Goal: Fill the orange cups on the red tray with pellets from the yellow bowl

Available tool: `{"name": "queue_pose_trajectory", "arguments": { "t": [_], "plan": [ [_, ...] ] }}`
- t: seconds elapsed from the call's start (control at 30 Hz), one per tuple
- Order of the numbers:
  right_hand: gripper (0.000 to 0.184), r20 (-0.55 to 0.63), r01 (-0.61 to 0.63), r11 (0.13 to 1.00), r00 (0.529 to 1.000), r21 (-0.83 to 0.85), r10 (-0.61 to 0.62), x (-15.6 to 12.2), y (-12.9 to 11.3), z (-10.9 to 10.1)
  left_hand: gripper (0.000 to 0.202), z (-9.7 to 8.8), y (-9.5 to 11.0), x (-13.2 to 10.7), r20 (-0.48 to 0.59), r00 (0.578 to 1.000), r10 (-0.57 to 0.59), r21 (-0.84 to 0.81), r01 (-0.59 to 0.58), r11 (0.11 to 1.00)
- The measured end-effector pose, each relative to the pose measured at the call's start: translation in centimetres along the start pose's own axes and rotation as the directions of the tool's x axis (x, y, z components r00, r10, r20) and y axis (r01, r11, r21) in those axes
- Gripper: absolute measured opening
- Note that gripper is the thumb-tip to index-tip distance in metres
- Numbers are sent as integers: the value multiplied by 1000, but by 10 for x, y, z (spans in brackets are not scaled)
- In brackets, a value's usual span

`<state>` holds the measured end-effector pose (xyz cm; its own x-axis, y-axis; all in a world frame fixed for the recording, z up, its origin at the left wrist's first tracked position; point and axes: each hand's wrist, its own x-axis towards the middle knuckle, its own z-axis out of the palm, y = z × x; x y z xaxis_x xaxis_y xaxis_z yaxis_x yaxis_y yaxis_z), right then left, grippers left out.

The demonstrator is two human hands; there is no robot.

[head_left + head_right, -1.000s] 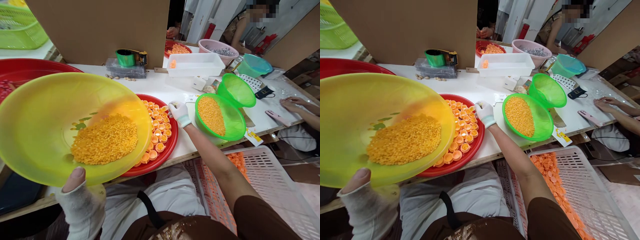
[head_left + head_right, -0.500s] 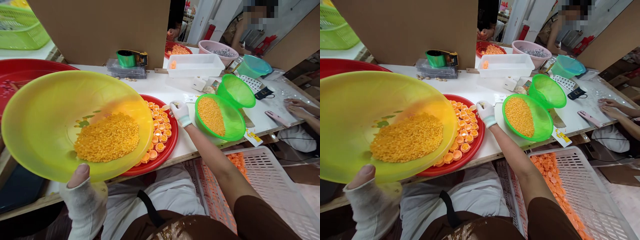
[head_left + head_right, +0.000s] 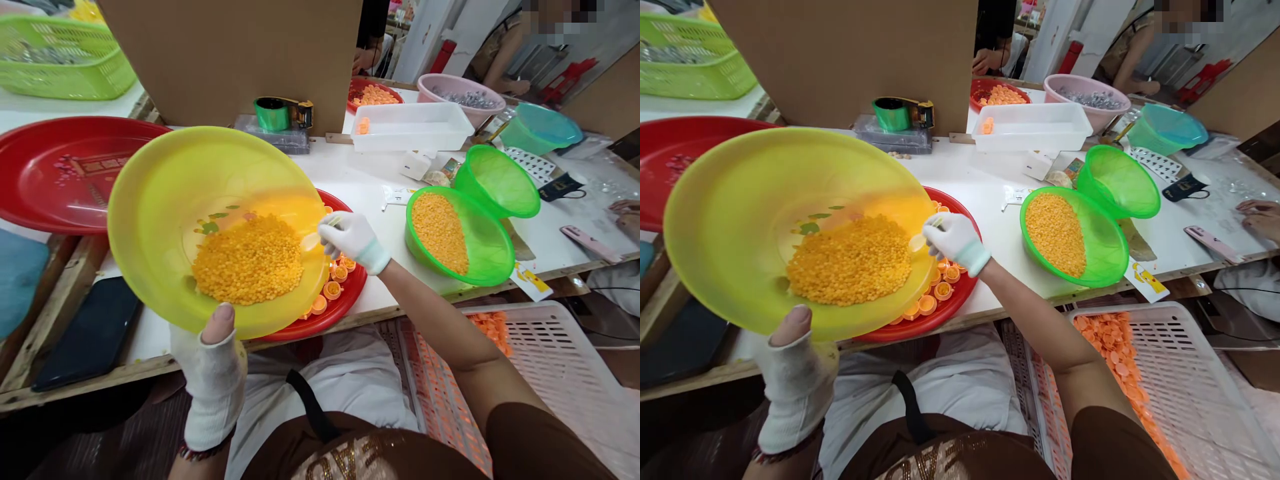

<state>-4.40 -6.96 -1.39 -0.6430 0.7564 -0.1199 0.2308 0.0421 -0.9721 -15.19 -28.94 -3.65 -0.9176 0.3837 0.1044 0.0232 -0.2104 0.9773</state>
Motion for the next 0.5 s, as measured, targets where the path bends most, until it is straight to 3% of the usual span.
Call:
{"name": "queue_pose_trajectory", "arguments": {
  "t": [0.17,0.33,0.5],
  "plan": [
    [6,125,-98,995,987,6,96,-11,-1,32,66,-5,-5,-5,46,994,95,-1,-95,995],
    [9,163,-221,965,967,141,198,-12,4,37,72,-9,-9,-4,22,998,67,12,-67,998],
    [4,179,-292,924,951,248,253,-15,11,42,72,-8,-11,-5,79,990,115,24,-117,993]
  ]
}}
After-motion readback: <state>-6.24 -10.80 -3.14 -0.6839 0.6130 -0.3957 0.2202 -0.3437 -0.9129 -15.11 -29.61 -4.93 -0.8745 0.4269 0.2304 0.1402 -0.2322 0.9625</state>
